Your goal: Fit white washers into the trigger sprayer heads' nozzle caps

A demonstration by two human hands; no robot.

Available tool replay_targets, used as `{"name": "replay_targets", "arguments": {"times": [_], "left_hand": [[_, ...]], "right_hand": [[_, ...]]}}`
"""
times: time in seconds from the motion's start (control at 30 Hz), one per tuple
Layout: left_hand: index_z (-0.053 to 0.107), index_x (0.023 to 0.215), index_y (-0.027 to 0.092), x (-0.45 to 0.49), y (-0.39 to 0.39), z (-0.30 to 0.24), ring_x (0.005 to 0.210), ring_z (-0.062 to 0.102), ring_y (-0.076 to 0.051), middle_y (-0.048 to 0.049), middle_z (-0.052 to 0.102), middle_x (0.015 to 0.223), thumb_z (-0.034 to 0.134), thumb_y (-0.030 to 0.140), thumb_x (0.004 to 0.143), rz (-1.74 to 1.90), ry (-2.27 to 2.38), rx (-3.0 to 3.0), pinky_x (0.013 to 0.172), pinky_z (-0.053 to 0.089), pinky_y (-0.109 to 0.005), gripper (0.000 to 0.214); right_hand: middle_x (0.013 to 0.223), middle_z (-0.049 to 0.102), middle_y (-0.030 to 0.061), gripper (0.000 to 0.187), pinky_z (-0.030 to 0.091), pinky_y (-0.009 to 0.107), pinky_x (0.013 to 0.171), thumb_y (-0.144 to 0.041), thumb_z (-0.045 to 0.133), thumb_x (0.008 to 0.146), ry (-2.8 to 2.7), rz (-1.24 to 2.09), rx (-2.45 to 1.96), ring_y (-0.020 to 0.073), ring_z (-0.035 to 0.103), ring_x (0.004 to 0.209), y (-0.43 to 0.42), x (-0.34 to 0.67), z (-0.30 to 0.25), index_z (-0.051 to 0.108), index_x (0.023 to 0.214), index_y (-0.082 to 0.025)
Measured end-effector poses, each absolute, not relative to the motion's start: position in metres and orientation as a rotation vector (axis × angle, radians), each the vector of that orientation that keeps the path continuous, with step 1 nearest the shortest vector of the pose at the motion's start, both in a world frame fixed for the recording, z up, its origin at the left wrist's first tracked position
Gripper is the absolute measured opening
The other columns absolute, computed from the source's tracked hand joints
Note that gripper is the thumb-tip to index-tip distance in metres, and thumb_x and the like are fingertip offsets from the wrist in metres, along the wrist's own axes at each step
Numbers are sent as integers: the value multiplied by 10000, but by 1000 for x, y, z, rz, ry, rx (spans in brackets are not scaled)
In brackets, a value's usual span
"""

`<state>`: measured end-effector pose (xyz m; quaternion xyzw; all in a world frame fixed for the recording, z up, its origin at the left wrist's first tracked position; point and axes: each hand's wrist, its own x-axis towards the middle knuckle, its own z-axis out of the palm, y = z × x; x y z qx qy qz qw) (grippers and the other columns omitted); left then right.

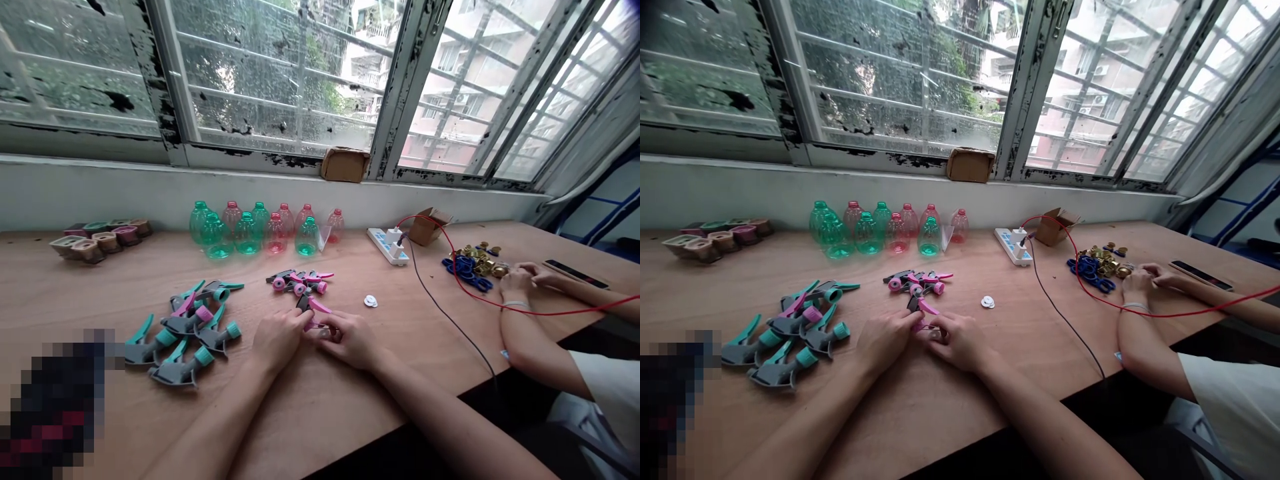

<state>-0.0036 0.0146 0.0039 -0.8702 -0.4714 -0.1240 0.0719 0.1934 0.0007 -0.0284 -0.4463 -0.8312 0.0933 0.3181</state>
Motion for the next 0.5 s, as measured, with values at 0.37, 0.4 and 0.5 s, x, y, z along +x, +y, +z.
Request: {"name": "replay_targets", "arguments": {"times": [0.37, 0.4, 0.5], "left_hand": [[623, 1130, 314, -11, 17, 5, 874, 681, -238, -35, 735, 981, 446, 255, 899, -470, -1834, -2527, 646, 427, -270, 297], [624, 1128, 312, -10, 16, 6, 875, 681, -242, -39, 735, 980, 447, 257, 898, -472, -1834, -2533, 647, 426, -272, 296], [623, 1136, 317, -10, 16, 8, 884, 680, -251, -45, 732, 1000, 447, 257, 896, -474, -1833, -2563, 647, 426, -278, 303]], "right_hand": [[865, 693, 33, 118, 444, 234, 661, -259, 619, 860, -2145, 371, -1138, 139, 617, 733, 5, 214, -28, 730, 860, -219], [837, 700, 34, 129, 448, 239, 650, -269, 616, 860, -2086, 397, -1171, 143, 618, 718, 8, 222, -28, 733, 856, -214], [713, 696, 27, 192, 437, 252, 569, -357, 655, 812, -1841, 449, -1345, 147, 591, 599, 21, 254, -23, 728, 877, -191]]}}
